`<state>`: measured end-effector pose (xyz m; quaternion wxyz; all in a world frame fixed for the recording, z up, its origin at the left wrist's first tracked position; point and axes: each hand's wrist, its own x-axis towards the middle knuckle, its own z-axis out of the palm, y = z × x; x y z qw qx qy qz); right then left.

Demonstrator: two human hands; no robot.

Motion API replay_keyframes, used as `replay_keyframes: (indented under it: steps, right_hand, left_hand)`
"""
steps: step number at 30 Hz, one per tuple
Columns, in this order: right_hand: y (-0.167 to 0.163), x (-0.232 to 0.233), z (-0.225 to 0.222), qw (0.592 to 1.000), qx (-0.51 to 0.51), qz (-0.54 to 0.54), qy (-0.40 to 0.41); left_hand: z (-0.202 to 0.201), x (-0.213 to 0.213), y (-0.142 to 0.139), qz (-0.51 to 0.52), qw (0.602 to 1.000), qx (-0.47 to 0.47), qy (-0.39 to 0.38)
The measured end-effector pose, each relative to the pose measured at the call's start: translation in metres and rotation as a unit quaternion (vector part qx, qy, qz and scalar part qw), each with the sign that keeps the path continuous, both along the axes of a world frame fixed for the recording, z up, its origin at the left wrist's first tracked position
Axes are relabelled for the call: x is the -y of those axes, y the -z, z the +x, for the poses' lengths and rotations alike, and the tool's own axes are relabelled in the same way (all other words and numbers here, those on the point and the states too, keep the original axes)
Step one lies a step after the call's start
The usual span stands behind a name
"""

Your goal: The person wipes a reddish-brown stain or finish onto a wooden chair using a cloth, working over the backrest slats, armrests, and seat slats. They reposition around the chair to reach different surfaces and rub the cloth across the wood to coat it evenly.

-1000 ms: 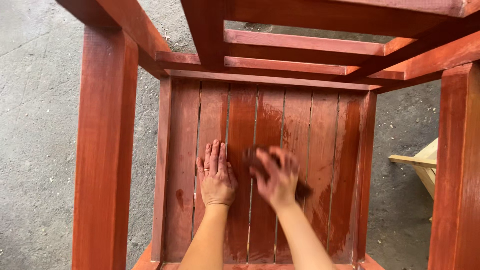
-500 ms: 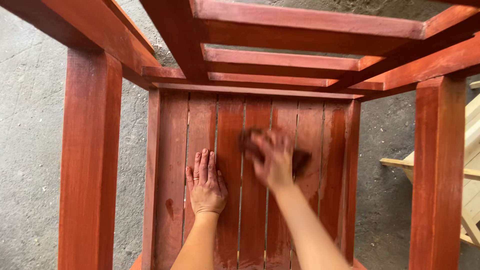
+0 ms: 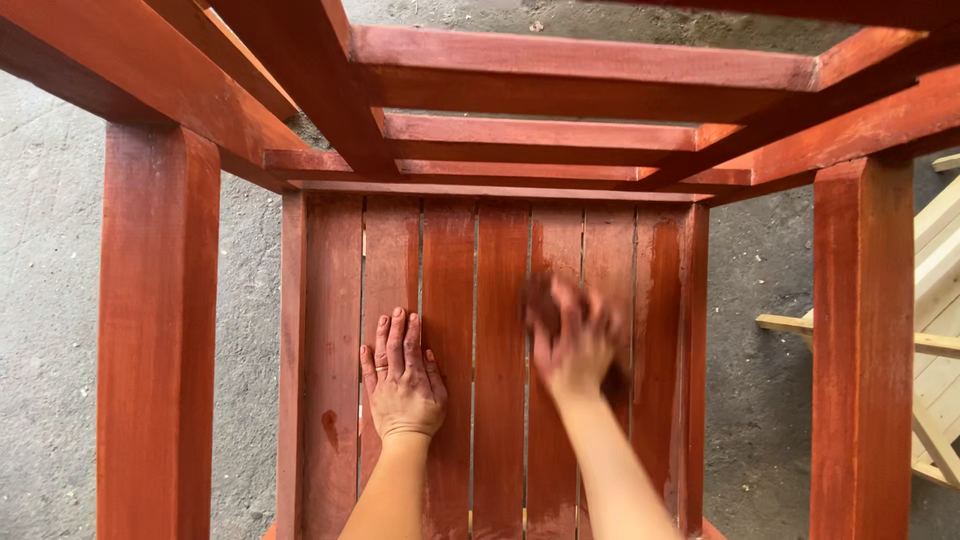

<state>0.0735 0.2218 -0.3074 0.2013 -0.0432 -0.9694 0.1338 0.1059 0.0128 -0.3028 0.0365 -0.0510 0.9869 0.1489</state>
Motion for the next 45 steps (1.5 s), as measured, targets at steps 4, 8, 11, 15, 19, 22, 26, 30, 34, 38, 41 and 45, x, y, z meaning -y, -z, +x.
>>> replay_keyframes:
  steps: [4, 8, 11, 15, 19, 22, 26, 30, 34, 38, 41, 45]
  right_hand:
    - [-0.020, -0.002, -0.102, 0.998, 0.041, 0.014, 0.045]
    - [-0.021, -0.009, -0.077, 0.995, 0.064, -0.079, -0.024]
    - [-0.017, -0.015, -0.011, 0.989, 0.038, -0.114, -0.087]
    - [-0.009, -0.012, 0.149, 0.941, 0.149, -0.291, -0.093]
    - [-0.002, -0.029, 0.277, 0.942, 0.266, -0.173, -0.111]
    - [0.006, -0.037, 0.302, 0.931, 0.298, -0.170, -0.126]
    - [0.006, -0.030, 0.263, 0.964, 0.204, -0.126, -0.114]
    - [-0.003, -0.021, 0.152, 0.983, 0.081, -0.145, -0.072]
    - [-0.008, -0.029, -0.017, 0.994, -0.083, -0.033, -0.063]
    - [-0.025, -0.037, -0.098, 0.996, 0.058, -0.060, -0.008]
    - [-0.027, -0.041, -0.073, 0.998, 0.027, -0.054, -0.031]
    - [-0.031, -0.044, 0.019, 0.997, 0.070, 0.005, 0.042]
  left_hand:
    - [-0.002, -0.003, -0.008, 0.004, 1.000, -0.014, -0.004]
    - [-0.001, -0.004, -0.010, 0.014, 0.999, -0.032, 0.000]
    - [0.003, -0.004, -0.004, 0.021, 0.999, -0.037, -0.002]
    - [0.010, -0.001, 0.008, 0.015, 0.999, -0.033, -0.001]
    - [0.016, 0.002, 0.019, 0.017, 0.999, -0.030, 0.004]
    - [0.017, 0.003, 0.022, 0.027, 0.999, -0.023, -0.002]
    - [0.016, 0.002, 0.018, 0.025, 0.999, -0.025, -0.003]
    - [0.011, -0.001, 0.008, 0.022, 0.999, -0.025, -0.005]
    - [0.005, -0.004, -0.002, 0.016, 1.000, -0.026, -0.004]
    - [0.002, -0.007, -0.009, 0.017, 0.999, -0.037, -0.006]
    - [0.002, -0.009, -0.012, 0.032, 0.999, -0.025, -0.003]
    - [0.009, -0.008, -0.004, 0.028, 0.999, -0.033, -0.004]
